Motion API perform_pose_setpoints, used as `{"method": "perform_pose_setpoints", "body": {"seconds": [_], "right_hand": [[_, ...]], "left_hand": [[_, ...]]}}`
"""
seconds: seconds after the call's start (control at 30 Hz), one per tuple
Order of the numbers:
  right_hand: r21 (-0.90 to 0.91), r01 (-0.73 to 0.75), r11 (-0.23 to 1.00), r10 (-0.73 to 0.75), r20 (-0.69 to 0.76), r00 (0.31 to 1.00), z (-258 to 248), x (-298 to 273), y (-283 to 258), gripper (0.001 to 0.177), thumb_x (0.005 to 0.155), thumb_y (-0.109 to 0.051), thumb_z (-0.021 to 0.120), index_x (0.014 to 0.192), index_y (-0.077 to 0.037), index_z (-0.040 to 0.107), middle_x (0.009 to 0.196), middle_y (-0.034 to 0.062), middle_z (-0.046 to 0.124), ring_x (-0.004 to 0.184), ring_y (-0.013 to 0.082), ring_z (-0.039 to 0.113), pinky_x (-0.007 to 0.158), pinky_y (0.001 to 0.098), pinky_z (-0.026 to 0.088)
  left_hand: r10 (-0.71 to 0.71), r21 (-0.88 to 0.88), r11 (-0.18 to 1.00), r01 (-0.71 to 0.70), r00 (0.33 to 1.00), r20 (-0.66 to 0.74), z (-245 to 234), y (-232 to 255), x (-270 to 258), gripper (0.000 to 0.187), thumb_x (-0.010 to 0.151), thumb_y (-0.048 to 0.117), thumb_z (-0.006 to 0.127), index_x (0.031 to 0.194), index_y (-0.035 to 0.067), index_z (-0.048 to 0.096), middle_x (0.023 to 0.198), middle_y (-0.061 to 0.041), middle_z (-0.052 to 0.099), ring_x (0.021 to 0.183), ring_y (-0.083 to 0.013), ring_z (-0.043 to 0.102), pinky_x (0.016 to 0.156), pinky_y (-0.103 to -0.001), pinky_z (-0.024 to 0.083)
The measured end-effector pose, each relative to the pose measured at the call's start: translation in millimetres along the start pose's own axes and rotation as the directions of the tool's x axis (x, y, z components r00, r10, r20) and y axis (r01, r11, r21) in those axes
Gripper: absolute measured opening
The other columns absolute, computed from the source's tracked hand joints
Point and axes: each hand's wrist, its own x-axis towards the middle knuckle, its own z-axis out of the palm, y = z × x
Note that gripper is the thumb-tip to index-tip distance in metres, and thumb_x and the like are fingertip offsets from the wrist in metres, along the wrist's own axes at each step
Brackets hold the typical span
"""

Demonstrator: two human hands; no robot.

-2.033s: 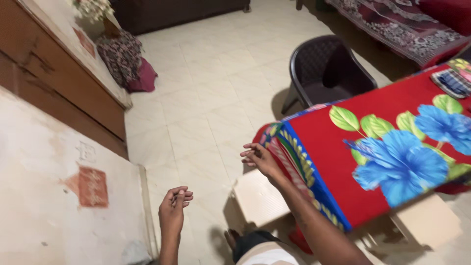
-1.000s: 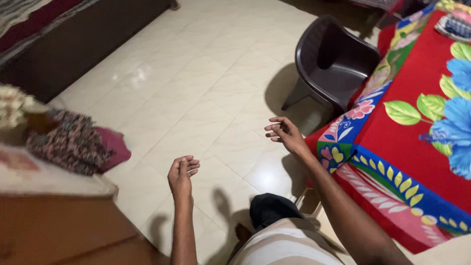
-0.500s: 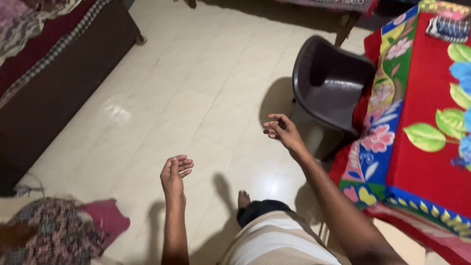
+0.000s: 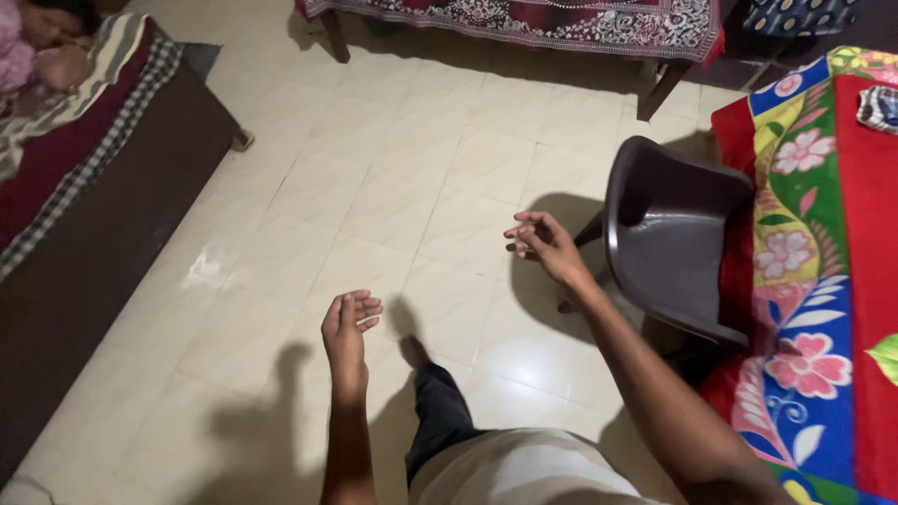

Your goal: The person folds a cloth on a table, repositions a stool, and arranges cushions and smooths the patterned cover on a sofa bed by hand.

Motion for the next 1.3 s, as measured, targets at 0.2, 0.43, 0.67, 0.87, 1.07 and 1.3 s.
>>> {"method": "perform_pose_setpoints", "body": {"seconds": [0.2,0.43,0.67,0.87,1.07,1.3], "right_hand": [[-0.079,-0.050,0.996,0.042,-0.100,0.994,48,133,-38,0.035,0.104,-0.026,0.055,0.135,-0.009,0.054,0.117,0.0085,0.073,0.101,0.0170,0.070,0.090,0.0335,0.057],[-0.031,-0.039,0.999,0.033,-0.163,0.986,85,282,-69,0.036,0.104,-0.028,0.056,0.135,-0.010,0.053,0.118,0.0096,0.072,0.102,0.0172,0.071,0.092,0.0358,0.057],[-0.004,-0.068,0.998,0.066,-0.206,0.976,86,444,-74,0.032,0.104,-0.024,0.055,0.133,-0.010,0.053,0.119,0.0124,0.072,0.103,0.0203,0.070,0.092,0.0372,0.058],[0.033,0.014,0.999,-0.009,-0.152,0.988,69,608,-97,0.031,0.104,-0.021,0.054,0.133,-0.010,0.053,0.118,0.0135,0.071,0.103,0.0221,0.071,0.091,0.0376,0.058],[-0.052,-0.043,0.998,0.038,-0.097,0.995,63,759,-149,0.031,0.104,-0.021,0.054,0.133,-0.011,0.053,0.120,0.0119,0.071,0.108,0.0208,0.072,0.092,0.0355,0.058],[-0.058,-0.012,0.998,0.007,-0.079,0.997,52,920,-148,0.034,0.103,-0.020,0.056,0.134,-0.010,0.052,0.119,0.0129,0.071,0.107,0.0231,0.072,0.091,0.0361,0.057]], "left_hand": [[0.009,0.021,1.000,-0.011,0.994,0.105,10,63,172,0.036,0.109,0.027,0.041,0.109,0.001,0.066,0.095,-0.010,0.072,0.090,-0.0185,0.070,0.079,-0.032,0.055],[0.001,0.091,0.996,-0.015,0.988,0.157,31,117,360,0.033,0.107,0.027,0.045,0.110,0.002,0.066,0.097,-0.010,0.073,0.089,-0.0184,0.070,0.079,-0.032,0.055],[-0.017,0.118,0.993,-0.005,0.983,0.181,81,129,524,0.033,0.106,0.026,0.044,0.109,0.002,0.066,0.099,-0.009,0.073,0.090,-0.0188,0.071,0.079,-0.033,0.055],[-0.012,0.142,0.990,-0.015,0.982,0.187,135,138,676,0.032,0.106,0.026,0.045,0.110,0.002,0.066,0.098,-0.011,0.074,0.089,-0.0187,0.073,0.080,-0.032,0.056],[0.022,0.058,0.998,-0.031,0.987,0.156,193,160,812,0.034,0.106,0.030,0.050,0.112,0.000,0.065,0.095,-0.012,0.074,0.085,-0.0187,0.071,0.077,-0.032,0.056],[0.040,0.026,0.999,-0.045,0.983,0.179,243,159,960,0.037,0.106,0.032,0.050,0.113,0.000,0.066,0.095,-0.011,0.075,0.083,-0.0184,0.072,0.075,-0.031,0.055]]}}
